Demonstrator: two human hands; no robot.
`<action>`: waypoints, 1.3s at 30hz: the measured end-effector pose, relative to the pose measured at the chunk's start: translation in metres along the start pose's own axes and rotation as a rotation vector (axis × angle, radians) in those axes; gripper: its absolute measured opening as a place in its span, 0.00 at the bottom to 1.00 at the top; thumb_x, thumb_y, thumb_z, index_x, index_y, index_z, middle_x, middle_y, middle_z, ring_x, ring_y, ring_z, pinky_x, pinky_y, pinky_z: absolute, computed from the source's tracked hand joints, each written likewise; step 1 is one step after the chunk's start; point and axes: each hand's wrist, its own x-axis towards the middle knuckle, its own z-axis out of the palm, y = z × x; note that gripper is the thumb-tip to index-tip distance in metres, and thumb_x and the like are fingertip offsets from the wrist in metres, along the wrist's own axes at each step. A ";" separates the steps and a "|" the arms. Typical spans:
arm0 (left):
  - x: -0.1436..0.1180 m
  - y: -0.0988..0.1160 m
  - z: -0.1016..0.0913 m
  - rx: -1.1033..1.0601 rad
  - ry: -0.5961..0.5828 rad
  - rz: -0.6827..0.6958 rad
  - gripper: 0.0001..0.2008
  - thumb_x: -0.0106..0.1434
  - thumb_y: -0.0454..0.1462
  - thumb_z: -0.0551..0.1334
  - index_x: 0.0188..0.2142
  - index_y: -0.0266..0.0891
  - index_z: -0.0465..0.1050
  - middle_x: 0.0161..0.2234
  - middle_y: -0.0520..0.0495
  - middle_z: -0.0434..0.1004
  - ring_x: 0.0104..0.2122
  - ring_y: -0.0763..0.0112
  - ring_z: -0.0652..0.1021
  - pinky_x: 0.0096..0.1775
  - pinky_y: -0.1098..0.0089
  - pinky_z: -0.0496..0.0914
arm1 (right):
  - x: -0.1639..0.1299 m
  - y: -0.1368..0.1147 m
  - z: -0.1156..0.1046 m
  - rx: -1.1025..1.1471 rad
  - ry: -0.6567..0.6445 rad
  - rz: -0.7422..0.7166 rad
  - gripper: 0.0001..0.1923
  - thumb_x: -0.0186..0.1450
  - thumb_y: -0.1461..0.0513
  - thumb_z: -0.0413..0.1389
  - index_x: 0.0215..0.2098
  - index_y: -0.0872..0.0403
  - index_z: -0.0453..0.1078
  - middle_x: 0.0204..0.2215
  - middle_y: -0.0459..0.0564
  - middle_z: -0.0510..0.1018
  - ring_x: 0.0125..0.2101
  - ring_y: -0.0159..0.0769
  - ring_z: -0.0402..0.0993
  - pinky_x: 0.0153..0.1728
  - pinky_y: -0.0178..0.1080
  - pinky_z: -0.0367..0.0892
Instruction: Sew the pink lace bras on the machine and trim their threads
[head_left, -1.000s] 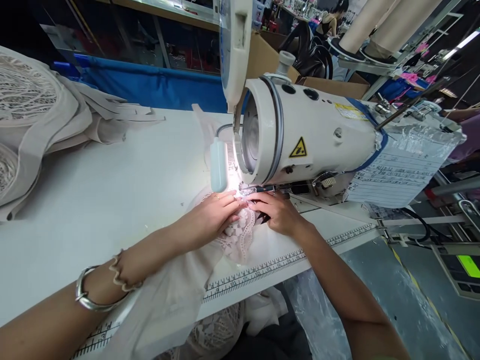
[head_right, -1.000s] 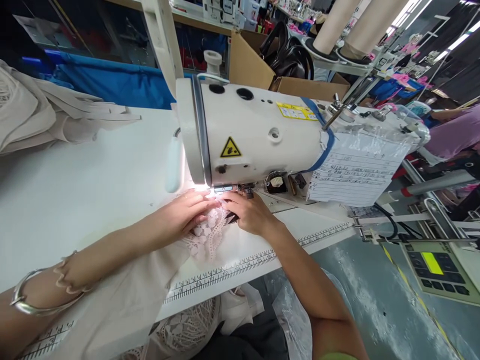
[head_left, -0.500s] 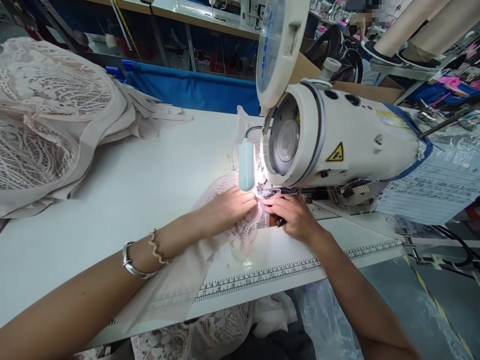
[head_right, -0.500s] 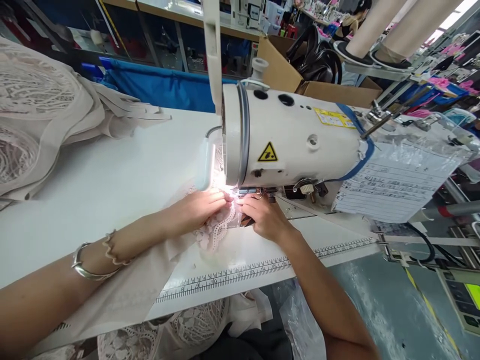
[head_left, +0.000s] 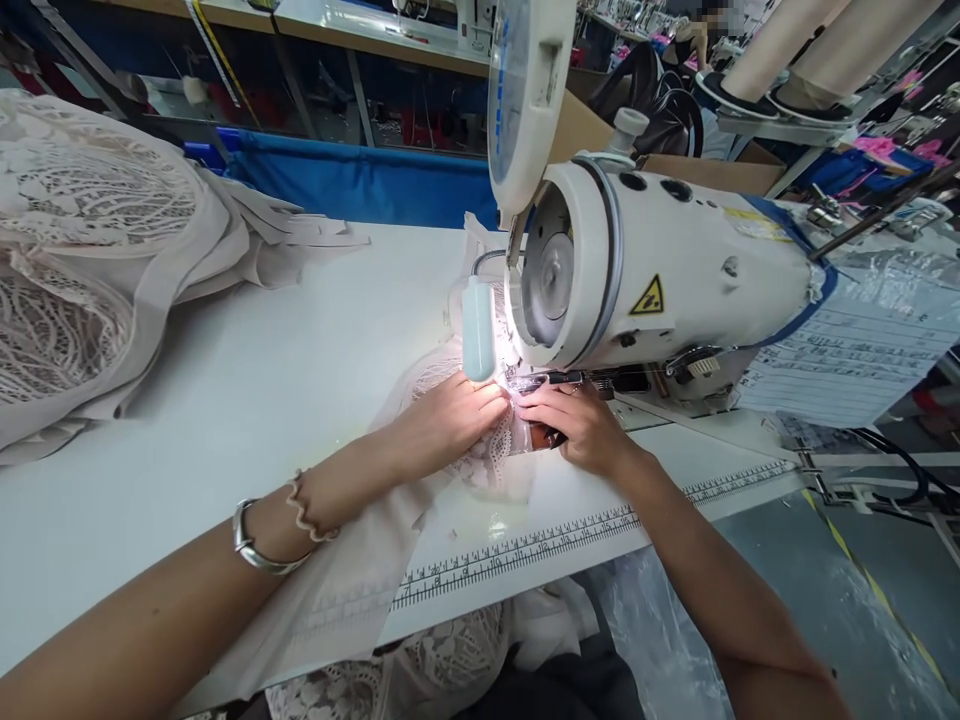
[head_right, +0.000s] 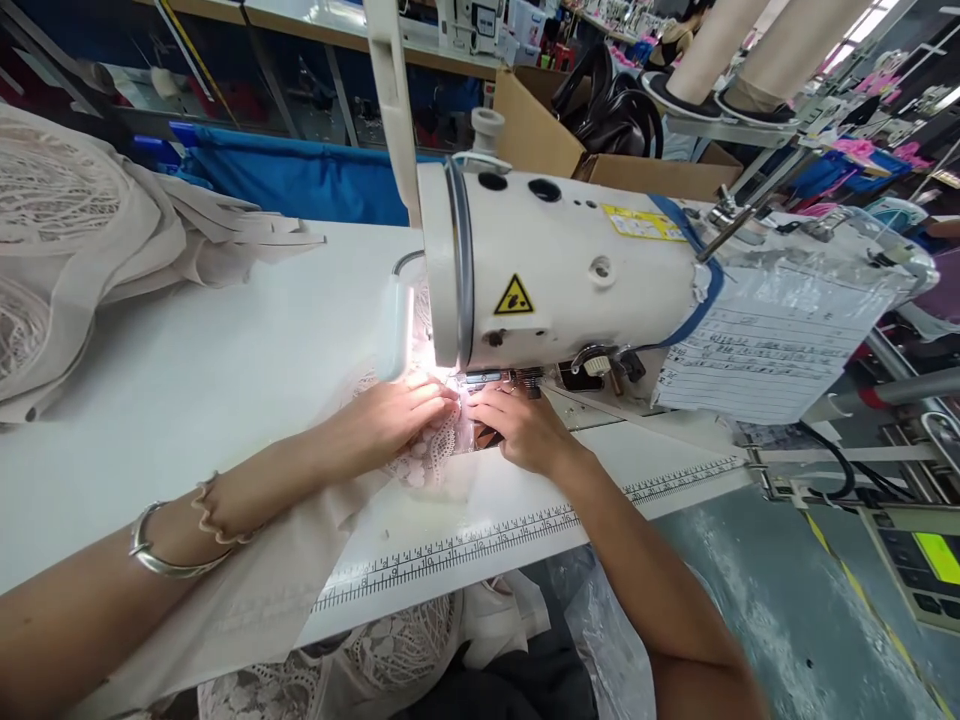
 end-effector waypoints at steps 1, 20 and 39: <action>0.000 0.000 0.000 0.001 -0.005 -0.002 0.15 0.69 0.24 0.49 0.45 0.37 0.71 0.39 0.41 0.76 0.37 0.63 0.74 0.34 0.64 0.66 | 0.000 0.000 0.000 -0.003 0.004 -0.006 0.20 0.66 0.75 0.48 0.46 0.52 0.75 0.45 0.51 0.83 0.47 0.41 0.76 0.49 0.47 0.72; -0.001 0.004 -0.003 0.070 -0.025 -0.081 0.11 0.73 0.36 0.53 0.48 0.38 0.72 0.45 0.39 0.77 0.45 0.54 0.75 0.41 0.58 0.65 | 0.000 -0.003 0.001 -0.039 -0.006 0.021 0.13 0.68 0.72 0.51 0.42 0.52 0.74 0.42 0.50 0.83 0.44 0.41 0.76 0.41 0.43 0.70; -0.001 0.018 0.008 -0.033 -0.001 0.055 0.16 0.72 0.28 0.49 0.42 0.36 0.75 0.39 0.40 0.76 0.38 0.61 0.73 0.39 0.61 0.69 | -0.006 -0.003 0.003 0.015 -0.070 0.059 0.12 0.67 0.70 0.55 0.30 0.50 0.73 0.30 0.47 0.79 0.36 0.41 0.71 0.40 0.43 0.68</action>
